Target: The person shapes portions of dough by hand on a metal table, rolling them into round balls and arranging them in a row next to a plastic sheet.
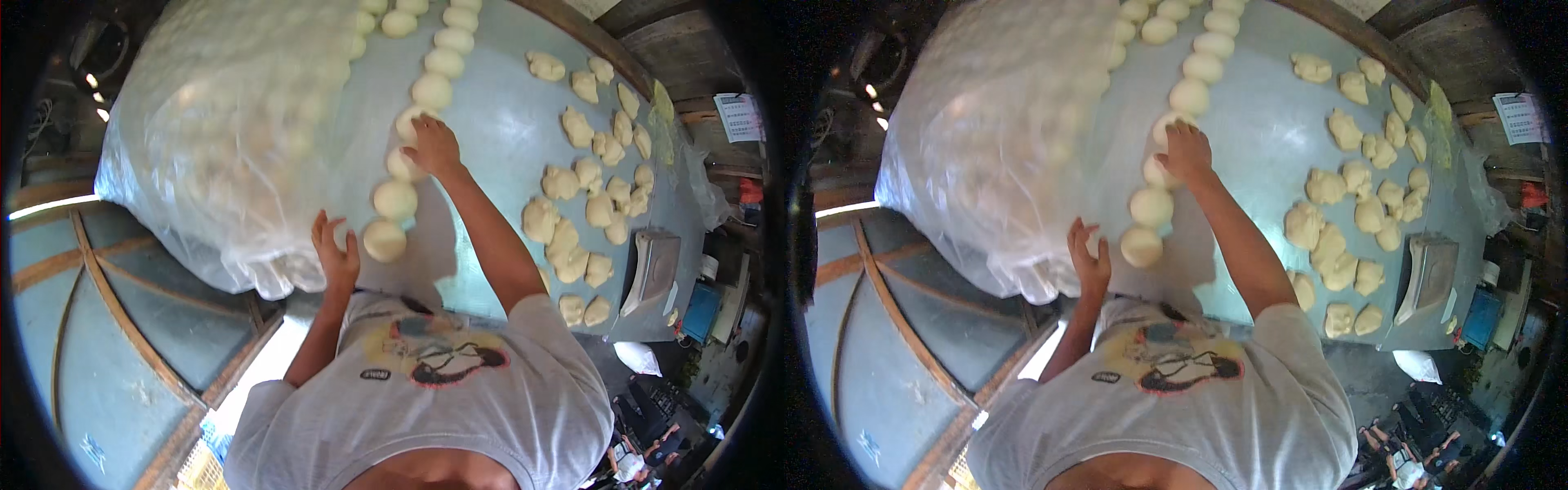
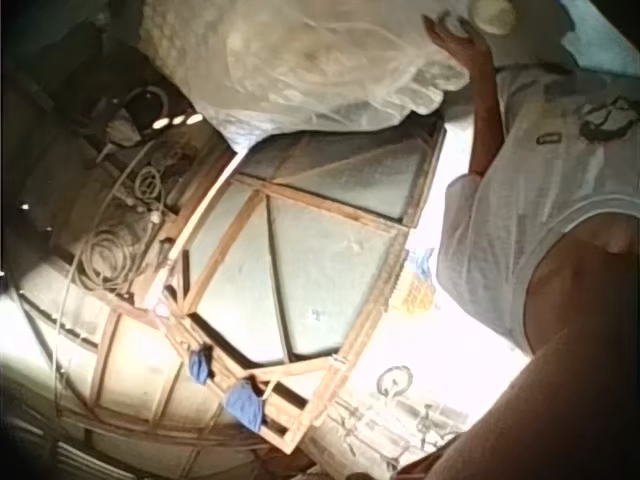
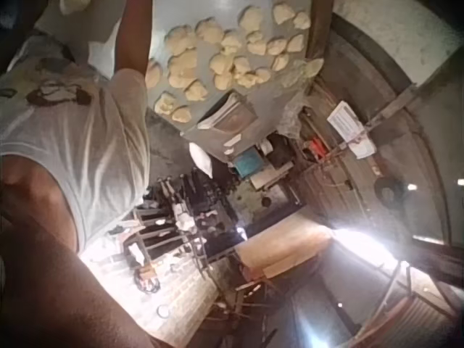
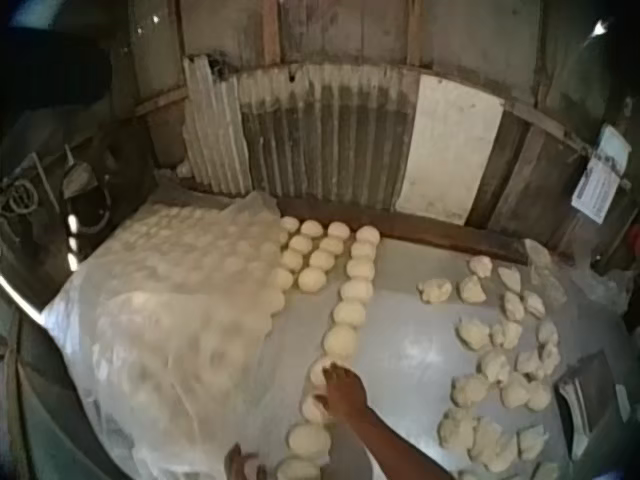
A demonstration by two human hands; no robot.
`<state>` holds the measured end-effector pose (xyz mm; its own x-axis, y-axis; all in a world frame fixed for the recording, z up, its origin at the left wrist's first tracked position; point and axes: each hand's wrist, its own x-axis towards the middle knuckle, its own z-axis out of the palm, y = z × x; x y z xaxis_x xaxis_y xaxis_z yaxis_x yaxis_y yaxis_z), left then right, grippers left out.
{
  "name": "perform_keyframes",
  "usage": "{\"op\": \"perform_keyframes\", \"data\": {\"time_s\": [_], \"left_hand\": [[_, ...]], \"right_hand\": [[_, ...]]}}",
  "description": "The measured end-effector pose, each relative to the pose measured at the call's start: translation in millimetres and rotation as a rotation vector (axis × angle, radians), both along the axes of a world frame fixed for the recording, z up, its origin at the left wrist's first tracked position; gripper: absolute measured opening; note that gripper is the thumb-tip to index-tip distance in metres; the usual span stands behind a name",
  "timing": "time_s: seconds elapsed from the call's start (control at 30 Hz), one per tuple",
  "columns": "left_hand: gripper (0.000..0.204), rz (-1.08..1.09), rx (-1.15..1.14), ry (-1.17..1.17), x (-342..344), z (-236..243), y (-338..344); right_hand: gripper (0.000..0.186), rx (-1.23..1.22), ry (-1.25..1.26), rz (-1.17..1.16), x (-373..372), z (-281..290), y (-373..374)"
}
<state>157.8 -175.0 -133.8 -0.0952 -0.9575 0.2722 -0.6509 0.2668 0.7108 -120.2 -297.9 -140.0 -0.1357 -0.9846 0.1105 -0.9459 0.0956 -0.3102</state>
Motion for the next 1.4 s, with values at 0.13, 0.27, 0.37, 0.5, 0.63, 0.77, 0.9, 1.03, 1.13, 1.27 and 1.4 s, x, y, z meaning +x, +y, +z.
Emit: {"op": "perform_keyframes", "data": {"time_s": [0.13,0.27,0.37,0.5,0.63,0.77,0.9,1.03,1.13,1.27,1.4], "left_hand": [[0.017,-0.117,0.169,0.145,-17,-1,-25],[0.006,-0.135,0.178,0.320,-29,-6,-52],[0.006,-0.027,0.284,0.316,-34,-11,-68],[0.003,0.118,0.478,0.450,-40,-18,-85],[0.003,0.164,0.500,0.423,-44,-25,-94],[0.006,0.137,0.533,0.490,-46,-29,-95],[0.007,0.096,0.468,0.500,-45,-21,-93],[0.004,0.014,0.326,0.639,-65,-10,-109],[0.006,-0.089,0.315,0.592,-109,3,-116],[0.044,-0.433,0.388,0.676,-189,32,-81],[0.054,-0.296,0.418,0.858,-229,70,-32]], "right_hand": [[0.064,0.090,-0.045,-0.098,-44,3,-62],[0.061,-0.259,0.199,-0.188,-88,10,-117],[0.054,0.437,-0.059,-0.205,-129,12,-166],[0.052,-0.153,0.171,-0.276,-185,-10,-240],[0.063,-0.029,0.134,-0.222,-226,-44,-277],[0.071,-0.018,0.103,-0.418,-290,-57,-239],[0.079,0.223,0.247,-0.828,-373,-54,-170],[0.063,0.294,0.119,-0.684,-400,-51,-126],[0.050,-0.037,-0.181,-0.691,-344,-35,-81],[0.059,-0.231,-1.282,-0.479,-198,10,30],[0.054,-0.077,-1.325,0.151,-69,65,131]]}}
